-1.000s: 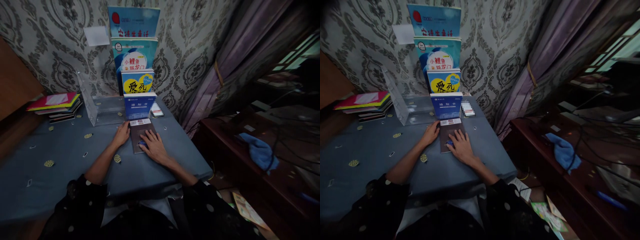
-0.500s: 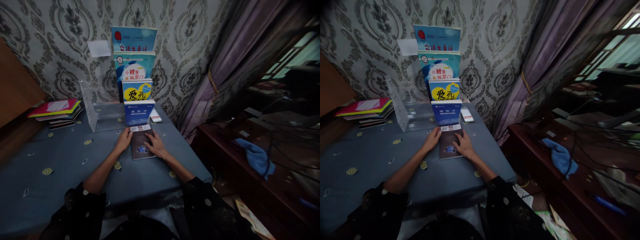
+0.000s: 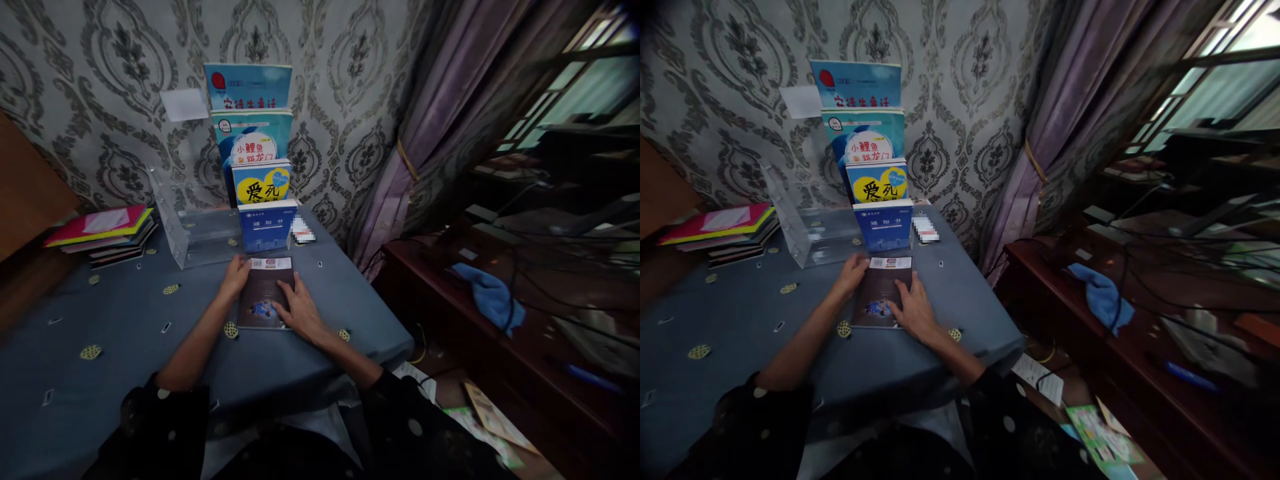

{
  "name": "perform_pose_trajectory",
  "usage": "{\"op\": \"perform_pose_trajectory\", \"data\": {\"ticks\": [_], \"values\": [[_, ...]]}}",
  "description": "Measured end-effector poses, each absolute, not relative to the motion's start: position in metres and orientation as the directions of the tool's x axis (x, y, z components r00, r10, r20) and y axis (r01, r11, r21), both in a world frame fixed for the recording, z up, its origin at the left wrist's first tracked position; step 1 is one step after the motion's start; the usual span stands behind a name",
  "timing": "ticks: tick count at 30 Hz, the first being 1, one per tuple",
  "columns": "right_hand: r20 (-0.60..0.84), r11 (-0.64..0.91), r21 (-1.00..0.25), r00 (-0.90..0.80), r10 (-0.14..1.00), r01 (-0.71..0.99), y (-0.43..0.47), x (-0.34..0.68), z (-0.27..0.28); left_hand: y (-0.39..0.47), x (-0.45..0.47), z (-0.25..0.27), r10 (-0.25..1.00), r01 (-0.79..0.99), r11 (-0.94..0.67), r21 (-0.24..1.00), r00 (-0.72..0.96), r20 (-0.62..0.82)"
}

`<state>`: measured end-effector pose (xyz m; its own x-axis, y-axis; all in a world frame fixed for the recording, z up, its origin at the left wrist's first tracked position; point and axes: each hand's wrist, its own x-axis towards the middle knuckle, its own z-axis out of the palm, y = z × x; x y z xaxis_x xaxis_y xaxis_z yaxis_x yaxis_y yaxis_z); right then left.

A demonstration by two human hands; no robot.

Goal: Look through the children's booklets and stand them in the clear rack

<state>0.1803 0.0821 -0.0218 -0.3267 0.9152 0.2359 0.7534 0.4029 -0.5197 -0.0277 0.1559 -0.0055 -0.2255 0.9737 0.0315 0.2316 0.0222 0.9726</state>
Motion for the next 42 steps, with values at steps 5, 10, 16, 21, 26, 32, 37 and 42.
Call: {"op": "perform_pose_trajectory", "data": {"ticks": [5,10,16,21,26,32,37,42], "values": [[0.214,0.431,-0.619,-0.387,0.897,0.657,0.077,0.183,-0.022,0.154,-0.033,0.005,0.965,-0.078,0.175,0.981,-0.183,-0.187],[0.303,0.432,-0.766,-0.327,0.895,0.475,0.083,0.186,-0.027,0.147,-0.031,0.022,0.971,-0.284,0.165,0.944,-0.119,-0.206],[0.175,0.24,-0.961,-0.371,0.912,0.138,0.085,0.193,-0.017,0.137,-0.032,0.056,0.991,-0.4,-0.085,0.913,-0.125,0.037],[0.179,0.189,-0.981,-0.594,0.784,-0.045,0.081,0.196,-0.002,0.119,-0.028,0.082,0.954,-0.371,-0.298,0.88,-0.155,0.258],[0.28,0.423,-0.889,-0.524,0.804,0.174,0.105,0.2,0.007,0.083,-0.042,0.107,0.869,-0.132,-0.494,0.86,-0.115,0.481],[0.428,0.63,-0.662,-0.484,0.763,0.407,0.152,0.197,0.015,0.035,-0.055,0.126,0.706,0.383,-0.7,0.603,0.499,0.503],[0.351,0.538,-0.633,-0.414,0.84,0.556,0.173,0.189,0.006,0.019,-0.05,0.073,0.576,0.458,-0.817,0.349,0.662,0.48],[0.283,0.56,-0.488,-0.486,0.827,0.67,0.174,0.19,0.0,0.005,-0.052,0.024,0.662,0.561,-0.75,0.352,0.647,0.379]]}}
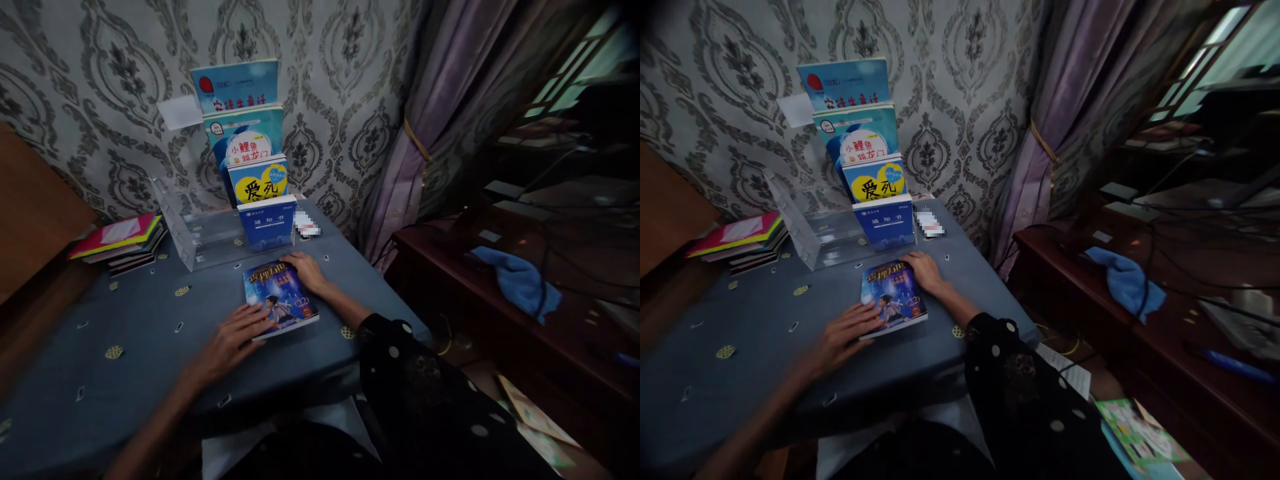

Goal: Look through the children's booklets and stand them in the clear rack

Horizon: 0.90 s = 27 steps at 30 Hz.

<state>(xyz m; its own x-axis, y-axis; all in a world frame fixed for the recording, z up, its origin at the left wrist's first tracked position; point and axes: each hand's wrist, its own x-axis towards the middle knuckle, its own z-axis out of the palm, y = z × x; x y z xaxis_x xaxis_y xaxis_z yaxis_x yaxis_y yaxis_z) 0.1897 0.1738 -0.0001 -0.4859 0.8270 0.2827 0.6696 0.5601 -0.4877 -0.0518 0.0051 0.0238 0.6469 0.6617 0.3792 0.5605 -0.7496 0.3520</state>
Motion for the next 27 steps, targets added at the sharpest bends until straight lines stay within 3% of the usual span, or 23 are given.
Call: {"op": "perform_pose_trajectory", "data": {"ticks": [6,14,19,27], "values": [[0.279,0.559,-0.442,-0.484,0.829,0.702,0.173,0.196,-0.001,-0.002,-0.051,0.013,0.757,0.606,-0.64,0.472,0.604,0.25],[0.269,0.502,-0.512,-0.425,0.864,0.697,0.166,0.196,0.002,0.043,-0.066,-0.002,0.894,0.781,-0.441,0.441,0.344,0.286],[0.258,0.445,-0.54,-0.362,0.896,0.714,0.161,0.192,0.005,0.068,-0.069,-0.011,0.909,0.798,-0.389,0.46,0.252,0.332],[0.246,0.37,-0.606,-0.277,0.929,0.704,0.163,0.191,0.004,0.085,-0.066,-0.008,0.905,0.809,-0.392,0.439,0.254,0.341]]}}
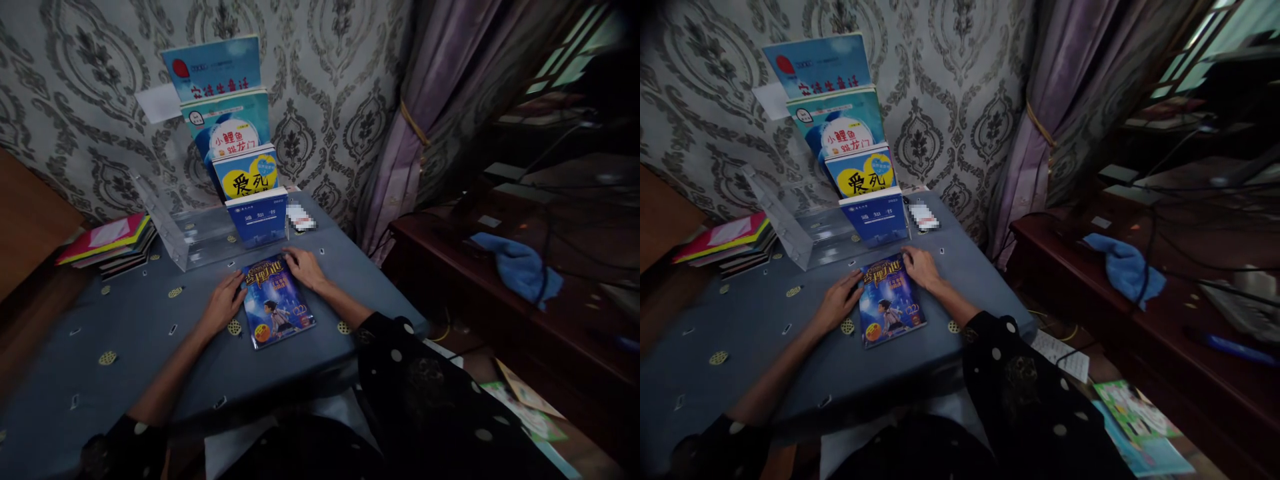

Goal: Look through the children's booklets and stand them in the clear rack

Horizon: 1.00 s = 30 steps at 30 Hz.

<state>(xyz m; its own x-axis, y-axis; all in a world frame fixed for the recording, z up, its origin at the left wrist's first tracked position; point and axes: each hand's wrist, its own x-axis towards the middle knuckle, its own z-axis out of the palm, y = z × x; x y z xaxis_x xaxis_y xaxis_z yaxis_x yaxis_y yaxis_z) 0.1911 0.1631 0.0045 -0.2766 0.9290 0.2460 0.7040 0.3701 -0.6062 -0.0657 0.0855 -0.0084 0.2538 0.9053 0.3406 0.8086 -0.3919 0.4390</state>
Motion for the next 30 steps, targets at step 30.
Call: {"op": "perform_pose_trajectory", "data": {"ticks": [30], "values": [[0.2,0.304,-0.742,-0.235,0.951,0.597,0.162,0.192,0.012,0.148,0.002,-0.009,0.857,0.702,-0.515,0.492,0.423,0.293]]}}
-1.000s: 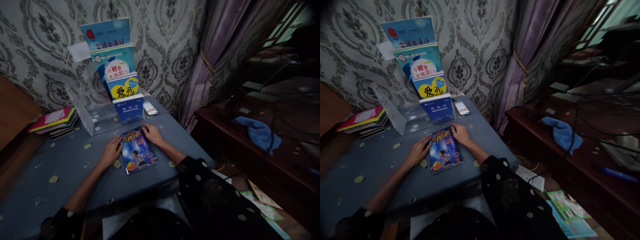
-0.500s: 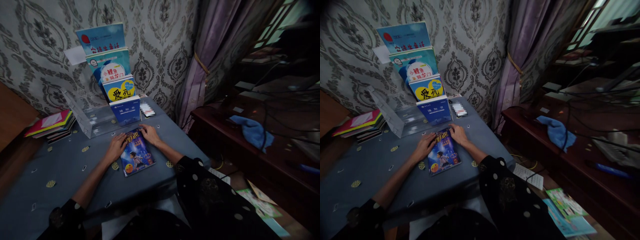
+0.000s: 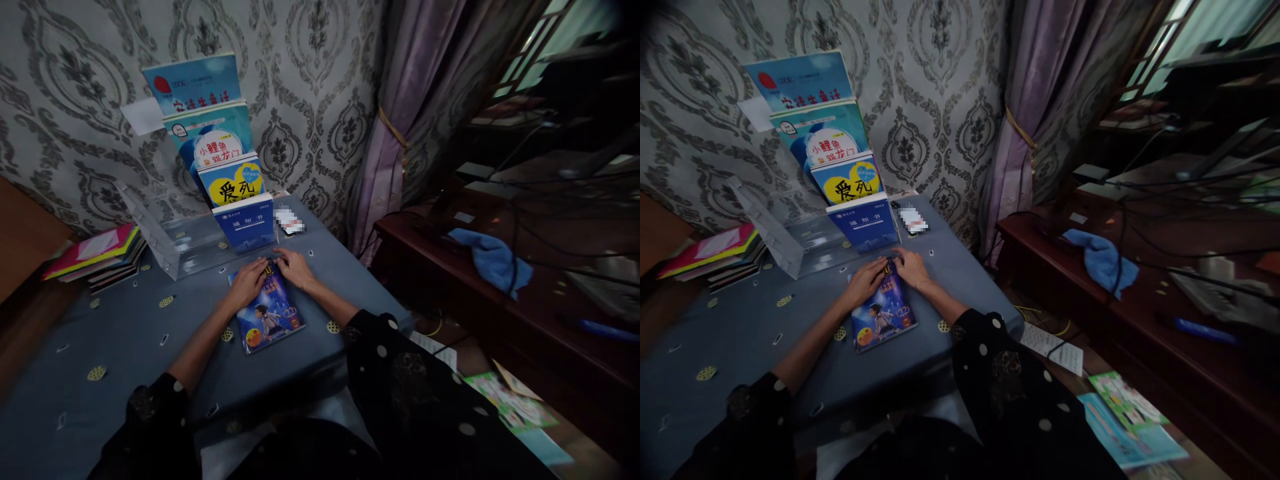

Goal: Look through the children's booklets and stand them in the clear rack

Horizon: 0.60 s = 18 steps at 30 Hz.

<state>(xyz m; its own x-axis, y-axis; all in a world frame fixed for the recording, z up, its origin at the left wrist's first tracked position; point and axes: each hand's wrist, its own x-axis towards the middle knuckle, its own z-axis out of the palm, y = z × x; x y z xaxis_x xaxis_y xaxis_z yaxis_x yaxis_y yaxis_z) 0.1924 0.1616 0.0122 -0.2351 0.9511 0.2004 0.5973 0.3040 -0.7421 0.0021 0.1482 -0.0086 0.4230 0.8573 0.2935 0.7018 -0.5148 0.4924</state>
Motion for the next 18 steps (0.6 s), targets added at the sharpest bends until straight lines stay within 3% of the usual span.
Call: {"op": "perform_pose_trajectory", "data": {"ticks": [12,18], "values": [[0.201,0.303,-0.743,-0.234,0.951,0.597,0.1687,0.1928,0.0095,0.1485,0.0037,-0.0058,0.823,0.66,-0.567,0.493,0.484,0.298],[0.25,0.339,-0.778,-0.234,0.94,0.529,0.1702,0.1927,0.0051,0.146,0.0021,-0.0028,0.786,0.706,-0.619,0.345,0.549,0.286]]}}
